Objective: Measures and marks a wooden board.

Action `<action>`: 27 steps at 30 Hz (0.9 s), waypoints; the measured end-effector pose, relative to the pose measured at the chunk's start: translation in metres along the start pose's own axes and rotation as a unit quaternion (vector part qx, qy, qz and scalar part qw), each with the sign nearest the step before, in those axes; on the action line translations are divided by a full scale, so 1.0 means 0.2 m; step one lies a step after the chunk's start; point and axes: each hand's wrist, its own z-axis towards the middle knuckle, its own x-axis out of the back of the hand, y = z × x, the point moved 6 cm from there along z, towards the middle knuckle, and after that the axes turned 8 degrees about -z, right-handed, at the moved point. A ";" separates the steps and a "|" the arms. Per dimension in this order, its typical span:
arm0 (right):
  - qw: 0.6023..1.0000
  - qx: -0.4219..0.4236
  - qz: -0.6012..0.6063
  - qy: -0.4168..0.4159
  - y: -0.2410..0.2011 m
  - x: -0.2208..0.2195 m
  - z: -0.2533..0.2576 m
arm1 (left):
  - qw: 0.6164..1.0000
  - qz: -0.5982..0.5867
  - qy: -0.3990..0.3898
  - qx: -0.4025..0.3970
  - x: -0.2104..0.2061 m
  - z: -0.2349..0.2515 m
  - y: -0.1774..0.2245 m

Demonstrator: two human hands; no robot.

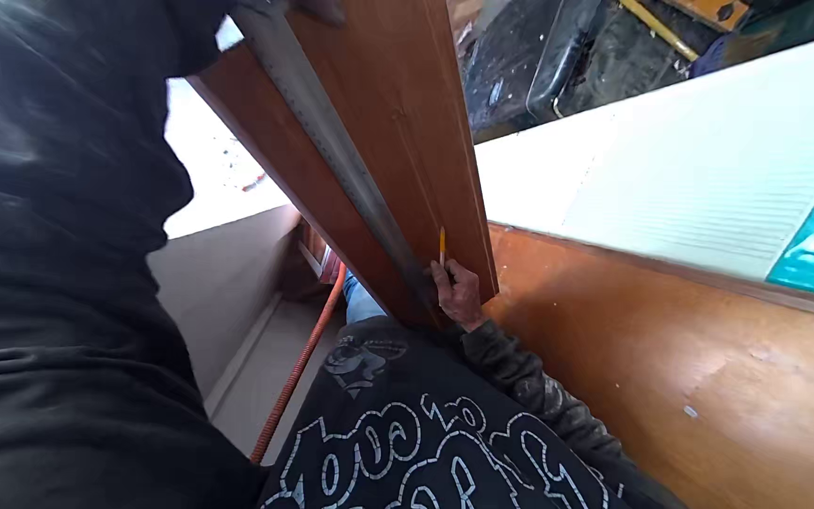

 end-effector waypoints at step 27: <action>1.000 0.002 0.029 -0.011 -0.02 0.00 0.01 | 0.959 0.141 -0.165 -0.183 0.44 -0.46 0.15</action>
